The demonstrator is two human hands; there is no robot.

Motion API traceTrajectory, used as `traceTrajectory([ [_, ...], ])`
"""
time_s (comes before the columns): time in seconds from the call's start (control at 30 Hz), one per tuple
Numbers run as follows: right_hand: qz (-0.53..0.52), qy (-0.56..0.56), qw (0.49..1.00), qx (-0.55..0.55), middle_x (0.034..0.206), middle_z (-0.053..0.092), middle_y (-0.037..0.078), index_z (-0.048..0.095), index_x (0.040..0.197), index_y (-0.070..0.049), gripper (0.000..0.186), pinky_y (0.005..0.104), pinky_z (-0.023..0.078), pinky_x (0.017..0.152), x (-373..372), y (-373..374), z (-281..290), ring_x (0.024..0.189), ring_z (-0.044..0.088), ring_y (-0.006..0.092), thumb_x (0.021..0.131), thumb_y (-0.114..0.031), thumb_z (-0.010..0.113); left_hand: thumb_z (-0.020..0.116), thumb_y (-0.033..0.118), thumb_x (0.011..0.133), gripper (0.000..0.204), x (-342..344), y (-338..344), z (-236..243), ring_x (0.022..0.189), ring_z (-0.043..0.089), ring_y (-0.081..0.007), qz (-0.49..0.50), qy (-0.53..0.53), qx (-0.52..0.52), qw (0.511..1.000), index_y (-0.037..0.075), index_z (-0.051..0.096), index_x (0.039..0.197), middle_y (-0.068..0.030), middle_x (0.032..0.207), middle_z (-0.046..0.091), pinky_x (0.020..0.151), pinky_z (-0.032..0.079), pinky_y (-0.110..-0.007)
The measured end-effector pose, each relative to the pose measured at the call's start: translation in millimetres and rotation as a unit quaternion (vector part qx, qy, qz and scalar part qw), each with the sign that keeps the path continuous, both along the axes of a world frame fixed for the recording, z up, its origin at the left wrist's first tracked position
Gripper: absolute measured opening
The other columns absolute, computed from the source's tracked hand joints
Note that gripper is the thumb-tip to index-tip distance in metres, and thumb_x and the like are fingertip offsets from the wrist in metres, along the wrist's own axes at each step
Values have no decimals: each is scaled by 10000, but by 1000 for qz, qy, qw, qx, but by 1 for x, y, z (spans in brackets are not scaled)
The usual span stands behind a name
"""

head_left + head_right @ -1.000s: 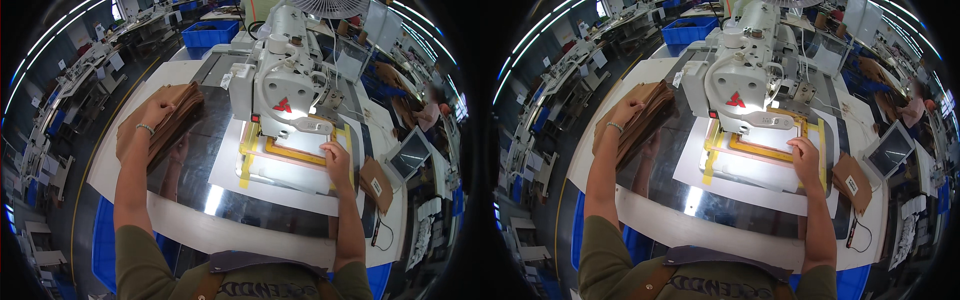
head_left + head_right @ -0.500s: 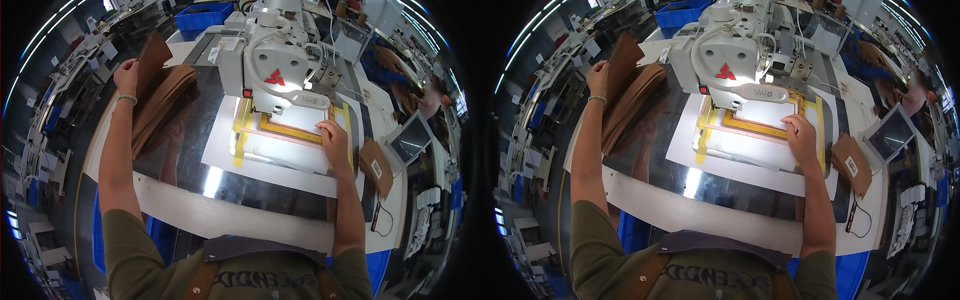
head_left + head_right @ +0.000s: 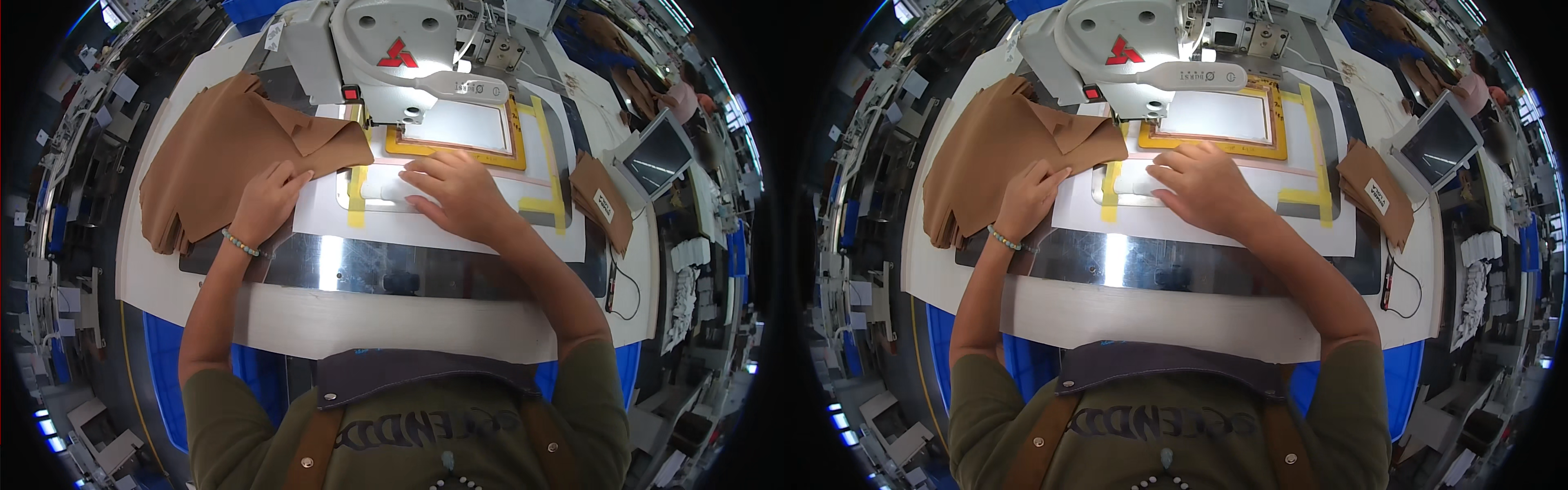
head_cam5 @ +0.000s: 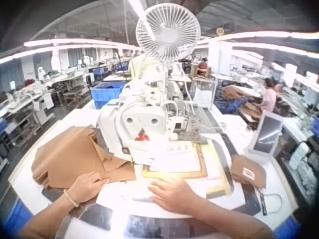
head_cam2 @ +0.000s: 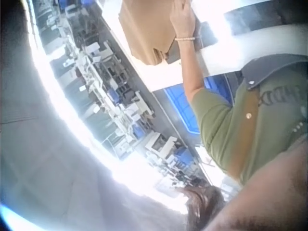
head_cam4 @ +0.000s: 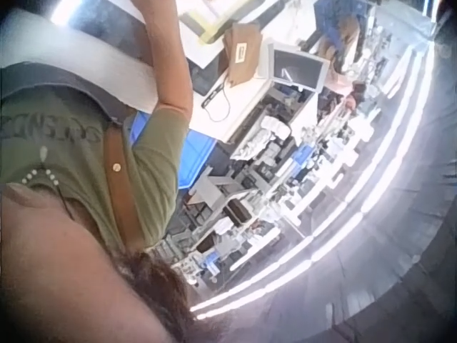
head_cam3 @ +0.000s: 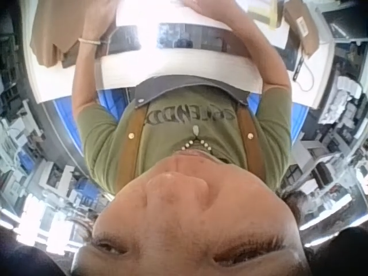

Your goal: Sewing leather pieces together using an industrial sewing machine.

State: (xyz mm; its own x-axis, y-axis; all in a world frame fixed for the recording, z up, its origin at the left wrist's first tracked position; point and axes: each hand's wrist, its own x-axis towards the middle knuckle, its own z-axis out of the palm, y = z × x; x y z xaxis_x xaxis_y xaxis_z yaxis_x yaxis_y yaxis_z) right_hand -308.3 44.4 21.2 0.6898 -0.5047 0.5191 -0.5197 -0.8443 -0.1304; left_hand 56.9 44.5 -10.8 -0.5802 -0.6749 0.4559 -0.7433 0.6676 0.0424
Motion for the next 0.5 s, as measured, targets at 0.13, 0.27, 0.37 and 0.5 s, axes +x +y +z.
traceTrajectory([
  [0.13, 1, 44, 997, -64, 1051, 717, 22, 764, 1085, -79, 254, 350, 487, 858, 48, -10, -30, 1018, 651, 196, 918, -268, 789, 707, -41, 862, 345, -17, 17, 5, 779, 617, -255, -16, 10, 13, 1000, 59, 791, 1182, -74, 885, 596, 687, 537, -390],
  [0.27, -28, 148, 986, -75, 1067, 717, 56, 766, 1034, -46, 318, 368, 479, 898, 81, -29, -47, 1029, 645, 217, 969, -355, 726, 726, -24, 870, 304, -19, 28, 6, 810, 639, -272, -5, 11, 11, 1000, 43, 784, 1161, -83, 885, 628, 707, 547, -398],
  [0.37, 33, 67, 996, -51, 1063, 714, 90, 757, 1050, -26, 451, 408, 476, 933, 97, -39, -46, 1044, 650, 264, 1025, -460, 639, 738, -3, 884, 253, -3, 39, 4, 877, 677, -287, 33, 35, 22, 999, 32, 778, 1131, -94, 968, 692, 744, 564, -400],
  [0.5, 12, 116, 982, 147, 1374, 658, 214, 672, 1306, 49, 640, 460, 435, 1132, 115, -40, -29, 1337, 581, 342, 1063, -534, 564, 736, 5, 904, 209, 21, 57, 1, 960, 705, -301, 79, 43, 31, 995, 15, 770, 1110, -100, 1097, 740, 802, 581, -396],
])
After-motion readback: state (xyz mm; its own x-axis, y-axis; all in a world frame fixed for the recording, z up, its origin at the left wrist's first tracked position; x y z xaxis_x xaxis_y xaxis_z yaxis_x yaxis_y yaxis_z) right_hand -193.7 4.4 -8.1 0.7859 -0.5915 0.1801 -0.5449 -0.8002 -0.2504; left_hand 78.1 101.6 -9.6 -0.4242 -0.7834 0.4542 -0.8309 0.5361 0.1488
